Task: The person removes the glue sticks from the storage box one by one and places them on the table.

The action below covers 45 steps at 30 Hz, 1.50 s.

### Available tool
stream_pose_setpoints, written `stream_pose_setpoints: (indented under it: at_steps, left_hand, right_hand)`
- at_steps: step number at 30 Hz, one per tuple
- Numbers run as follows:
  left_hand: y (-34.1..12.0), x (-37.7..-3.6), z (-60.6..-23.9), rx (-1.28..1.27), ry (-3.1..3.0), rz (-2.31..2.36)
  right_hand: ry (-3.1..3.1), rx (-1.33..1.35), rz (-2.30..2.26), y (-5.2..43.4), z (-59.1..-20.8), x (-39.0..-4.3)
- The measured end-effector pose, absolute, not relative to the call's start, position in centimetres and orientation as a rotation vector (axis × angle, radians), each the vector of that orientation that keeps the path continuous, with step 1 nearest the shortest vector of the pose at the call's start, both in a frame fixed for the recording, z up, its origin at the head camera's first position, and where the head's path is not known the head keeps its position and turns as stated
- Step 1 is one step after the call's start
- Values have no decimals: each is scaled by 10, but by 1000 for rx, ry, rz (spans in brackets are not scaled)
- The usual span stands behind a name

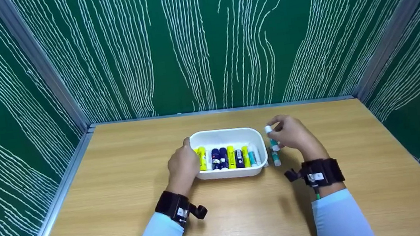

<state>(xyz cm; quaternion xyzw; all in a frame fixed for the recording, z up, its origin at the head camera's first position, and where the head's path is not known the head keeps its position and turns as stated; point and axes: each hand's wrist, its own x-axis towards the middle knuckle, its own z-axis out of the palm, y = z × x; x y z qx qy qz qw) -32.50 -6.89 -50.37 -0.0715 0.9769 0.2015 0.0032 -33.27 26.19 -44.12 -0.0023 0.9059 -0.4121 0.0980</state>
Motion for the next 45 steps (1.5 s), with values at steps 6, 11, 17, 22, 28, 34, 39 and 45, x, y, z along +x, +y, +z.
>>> stream_pose_setpoints:
  at_steps: [6,11,17,22,28,34,39,45]
  left_hand:
    - [-69,-326,-503,-228,3055,635]
    - [-69,-325,-503,-227,3061,646]
    - [-70,-323,-504,-197,3089,666]
    - [-69,-322,-503,-212,3076,685]
    - [-68,-322,-503,-224,3072,702]
    - [-68,-323,-504,-213,3087,663]
    - [-69,-323,-505,-202,3100,654]
    - [-69,-323,-504,-187,3098,650]
  right_hand:
    - [2673,54,-1208,275,-445,-335]
    - [2664,68,-1191,287,-455,-337]
    - [2667,108,-1096,294,-470,-339]
    - [2635,164,-1035,293,-481,-340]
    - [2557,188,-1055,290,-489,-341]
    - [2528,196,-1072,288,-491,-343]
    - [2523,166,-1086,281,-489,-341]
    - [2428,165,-1264,278,-487,-333]
